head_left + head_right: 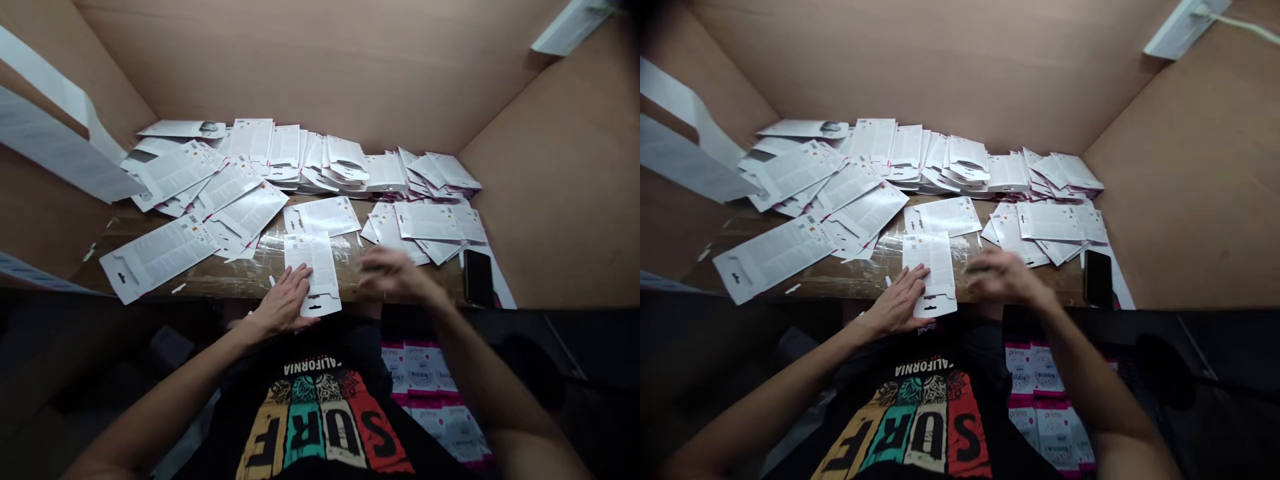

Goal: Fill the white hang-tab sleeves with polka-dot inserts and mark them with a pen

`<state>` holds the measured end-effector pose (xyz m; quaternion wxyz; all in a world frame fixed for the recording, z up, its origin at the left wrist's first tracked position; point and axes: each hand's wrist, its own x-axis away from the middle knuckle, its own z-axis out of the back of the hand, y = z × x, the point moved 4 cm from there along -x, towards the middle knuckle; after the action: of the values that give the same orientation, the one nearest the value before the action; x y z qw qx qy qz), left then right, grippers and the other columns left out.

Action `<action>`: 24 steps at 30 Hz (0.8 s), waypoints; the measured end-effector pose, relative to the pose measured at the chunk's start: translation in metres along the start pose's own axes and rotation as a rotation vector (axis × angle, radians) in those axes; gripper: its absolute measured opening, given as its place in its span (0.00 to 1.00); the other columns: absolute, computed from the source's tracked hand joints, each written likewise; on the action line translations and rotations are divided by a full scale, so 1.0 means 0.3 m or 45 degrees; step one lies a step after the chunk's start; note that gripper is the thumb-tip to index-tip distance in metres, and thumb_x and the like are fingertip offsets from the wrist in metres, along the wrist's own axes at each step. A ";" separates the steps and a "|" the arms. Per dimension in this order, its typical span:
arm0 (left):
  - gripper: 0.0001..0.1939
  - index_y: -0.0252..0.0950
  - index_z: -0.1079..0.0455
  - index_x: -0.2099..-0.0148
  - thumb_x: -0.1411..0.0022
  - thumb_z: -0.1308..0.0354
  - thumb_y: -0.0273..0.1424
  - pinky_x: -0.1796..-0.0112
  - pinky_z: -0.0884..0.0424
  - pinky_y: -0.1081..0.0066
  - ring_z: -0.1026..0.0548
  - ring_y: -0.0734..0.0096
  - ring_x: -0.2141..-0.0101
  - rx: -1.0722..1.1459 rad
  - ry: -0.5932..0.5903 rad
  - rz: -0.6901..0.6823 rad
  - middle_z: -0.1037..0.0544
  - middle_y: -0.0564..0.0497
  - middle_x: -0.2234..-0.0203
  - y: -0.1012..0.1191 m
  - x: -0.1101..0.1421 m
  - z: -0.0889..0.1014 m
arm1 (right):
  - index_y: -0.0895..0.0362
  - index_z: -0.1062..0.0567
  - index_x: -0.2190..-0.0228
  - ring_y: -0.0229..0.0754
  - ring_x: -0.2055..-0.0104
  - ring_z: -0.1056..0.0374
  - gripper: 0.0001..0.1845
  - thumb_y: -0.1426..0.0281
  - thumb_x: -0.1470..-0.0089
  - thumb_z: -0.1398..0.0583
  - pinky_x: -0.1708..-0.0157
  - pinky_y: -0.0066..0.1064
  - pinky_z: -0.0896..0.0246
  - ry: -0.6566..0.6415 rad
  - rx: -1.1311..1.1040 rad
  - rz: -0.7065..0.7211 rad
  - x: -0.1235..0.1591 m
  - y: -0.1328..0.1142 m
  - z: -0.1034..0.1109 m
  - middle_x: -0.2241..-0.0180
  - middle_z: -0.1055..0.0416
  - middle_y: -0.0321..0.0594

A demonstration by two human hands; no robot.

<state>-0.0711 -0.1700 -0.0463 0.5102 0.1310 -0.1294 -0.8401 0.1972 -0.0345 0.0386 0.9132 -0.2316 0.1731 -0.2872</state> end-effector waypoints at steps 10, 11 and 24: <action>0.09 0.37 0.28 0.48 0.23 0.47 0.31 0.33 0.34 0.48 0.31 0.57 0.33 0.173 0.148 0.024 0.24 0.40 0.37 -0.077 -0.017 -0.009 | 0.55 0.25 0.49 0.49 0.56 0.25 0.16 0.63 0.36 0.35 0.65 0.32 0.37 -0.012 0.354 -0.527 -0.003 -0.147 -0.441 0.50 0.26 0.49; 0.10 0.37 0.27 0.46 0.23 0.49 0.30 0.33 0.34 0.50 0.30 0.58 0.33 0.142 0.162 0.026 0.23 0.41 0.38 -0.076 -0.019 -0.015 | 0.55 0.26 0.48 0.50 0.57 0.25 0.17 0.64 0.35 0.36 0.65 0.33 0.37 0.003 0.381 -0.600 -0.009 -0.153 -0.440 0.51 0.26 0.50; 0.22 0.38 0.29 0.34 0.25 0.43 0.39 0.32 0.35 0.54 0.33 0.57 0.31 0.299 0.210 0.101 0.26 0.39 0.35 -0.021 0.231 0.139 | 0.54 0.24 0.58 0.55 0.68 0.23 0.28 0.47 0.51 0.30 0.69 0.42 0.28 0.031 -0.977 -0.849 0.027 -0.221 -0.483 0.68 0.21 0.45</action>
<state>-0.1218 -0.2256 -0.0157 0.5330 0.2532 -0.1896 -0.7848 0.1090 -0.1346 -0.0490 0.6190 -0.5896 0.1935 -0.4814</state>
